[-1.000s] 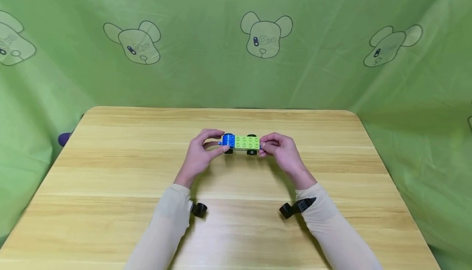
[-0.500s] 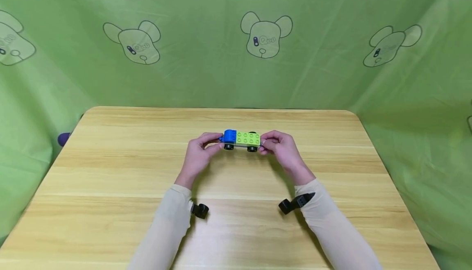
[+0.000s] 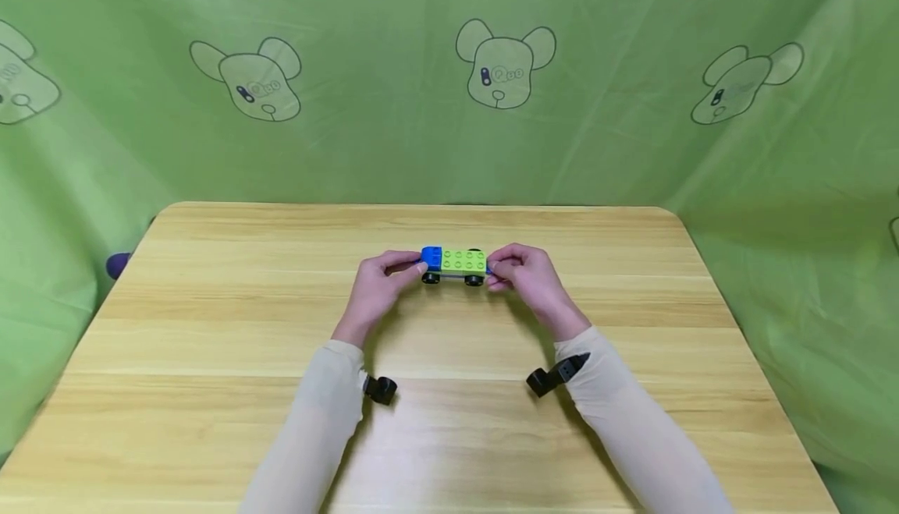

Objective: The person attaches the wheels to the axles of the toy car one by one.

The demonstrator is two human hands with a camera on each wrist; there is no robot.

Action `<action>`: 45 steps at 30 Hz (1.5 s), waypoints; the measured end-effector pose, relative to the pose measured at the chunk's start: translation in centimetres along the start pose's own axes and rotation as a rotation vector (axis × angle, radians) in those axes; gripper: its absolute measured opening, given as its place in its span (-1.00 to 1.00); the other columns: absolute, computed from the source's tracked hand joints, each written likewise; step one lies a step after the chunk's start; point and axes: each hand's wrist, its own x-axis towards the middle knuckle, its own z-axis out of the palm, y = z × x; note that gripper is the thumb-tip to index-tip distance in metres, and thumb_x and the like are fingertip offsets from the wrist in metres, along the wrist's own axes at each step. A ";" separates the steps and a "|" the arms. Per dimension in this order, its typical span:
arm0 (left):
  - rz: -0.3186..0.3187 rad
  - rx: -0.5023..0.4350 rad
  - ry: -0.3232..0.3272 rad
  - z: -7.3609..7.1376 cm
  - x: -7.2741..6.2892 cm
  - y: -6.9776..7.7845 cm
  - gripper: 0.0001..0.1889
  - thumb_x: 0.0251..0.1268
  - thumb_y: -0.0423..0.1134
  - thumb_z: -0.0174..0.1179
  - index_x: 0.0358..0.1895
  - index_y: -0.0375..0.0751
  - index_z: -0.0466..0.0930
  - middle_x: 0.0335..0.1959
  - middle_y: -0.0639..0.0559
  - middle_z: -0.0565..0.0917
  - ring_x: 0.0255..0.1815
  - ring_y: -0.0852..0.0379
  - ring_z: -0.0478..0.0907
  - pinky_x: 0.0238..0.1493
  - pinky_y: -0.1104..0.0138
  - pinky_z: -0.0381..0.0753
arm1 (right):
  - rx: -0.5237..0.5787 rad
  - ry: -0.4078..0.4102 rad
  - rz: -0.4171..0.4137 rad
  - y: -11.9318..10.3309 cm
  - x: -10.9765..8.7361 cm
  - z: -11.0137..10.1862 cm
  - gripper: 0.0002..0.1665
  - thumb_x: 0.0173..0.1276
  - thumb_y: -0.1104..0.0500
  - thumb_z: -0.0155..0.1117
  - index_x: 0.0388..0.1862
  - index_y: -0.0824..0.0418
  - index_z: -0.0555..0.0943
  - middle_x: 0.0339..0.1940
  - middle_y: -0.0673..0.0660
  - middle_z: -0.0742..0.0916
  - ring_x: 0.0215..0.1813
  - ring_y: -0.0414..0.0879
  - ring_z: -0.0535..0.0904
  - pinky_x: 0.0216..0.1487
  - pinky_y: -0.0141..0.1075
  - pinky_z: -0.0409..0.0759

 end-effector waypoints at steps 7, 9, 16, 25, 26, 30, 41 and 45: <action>-0.062 -0.009 0.046 0.4 1.5 0.5 -0.63 0.25 -0.15 0.37 0.07 -0.23 0.67 -0.01 -0.01 0.63 0.00 0.04 0.56 0.07 0.17 0.58 | -0.065 0.011 0.021 -0.6 1.3 0.3 -0.73 0.37 0.47 0.10 0.03 0.56 0.50 -0.19 0.37 0.64 -0.13 0.22 0.65 -0.07 -0.17 0.69; -0.079 -0.010 0.053 0.5 1.9 0.6 -0.62 0.24 -0.16 0.37 0.08 -0.24 0.66 0.01 -0.03 0.62 0.00 0.03 0.55 0.07 0.19 0.58 | -0.077 0.016 0.031 -0.6 1.7 0.4 -0.71 0.36 0.48 0.10 0.05 0.56 0.50 -0.17 0.38 0.63 -0.10 0.26 0.64 -0.04 -0.16 0.68; -0.120 0.023 0.059 0.5 3.2 0.2 -0.60 0.24 -0.14 0.37 0.09 -0.23 0.65 0.07 -0.06 0.61 0.06 0.02 0.53 0.10 0.22 0.55 | -0.104 0.039 0.077 -0.5 3.5 0.6 -0.67 0.35 0.51 0.10 0.09 0.55 0.50 -0.05 0.40 0.61 -0.03 0.27 0.62 0.11 -0.06 0.60; -0.157 0.040 0.069 0.9 4.7 -0.5 -0.61 0.23 -0.14 0.38 0.07 -0.24 0.66 0.12 -0.10 0.58 0.12 -0.03 0.49 0.15 0.17 0.51 | -0.228 0.078 0.082 0.0 5.3 0.4 -0.67 0.34 0.49 0.12 0.08 0.49 0.57 -0.07 0.36 0.67 -0.07 0.18 0.66 0.05 -0.11 0.63; -0.157 0.045 0.070 0.9 4.9 -0.6 -0.61 0.23 -0.14 0.38 0.07 -0.24 0.66 0.12 -0.10 0.58 0.13 -0.03 0.49 0.16 0.17 0.51 | -0.236 0.078 0.083 0.1 5.5 0.3 -0.66 0.34 0.49 0.12 0.08 0.49 0.57 -0.08 0.36 0.67 -0.07 0.18 0.67 0.05 -0.12 0.63; -0.158 0.075 0.068 0.9 5.5 -0.6 -0.62 0.26 -0.14 0.36 0.08 -0.24 0.66 0.15 -0.12 0.58 0.18 -0.04 0.46 0.19 0.17 0.48 | -0.290 0.064 0.078 0.3 6.1 0.2 -0.65 0.35 0.46 0.12 0.10 0.48 0.57 -0.09 0.36 0.69 -0.08 0.17 0.68 0.02 -0.17 0.64; -0.181 0.132 0.058 1.0 6.3 -0.7 -0.64 0.30 -0.17 0.33 0.08 -0.30 0.65 0.12 -0.16 0.60 0.17 -0.07 0.48 0.16 0.17 0.51 | -0.254 0.056 0.098 0.7 7.0 0.2 -0.66 0.39 0.48 0.09 0.12 0.51 0.56 -0.03 0.40 0.67 -0.07 0.16 0.67 0.01 -0.20 0.65; -0.183 0.121 0.056 1.1 6.4 -0.9 -0.65 0.31 -0.20 0.32 0.07 -0.34 0.64 0.10 -0.18 0.61 0.12 -0.06 0.51 0.11 0.19 0.55 | -0.256 0.044 0.108 1.0 7.3 0.3 -0.65 0.39 0.48 0.08 0.14 0.52 0.54 -0.01 0.41 0.65 -0.08 0.13 0.67 0.00 -0.23 0.65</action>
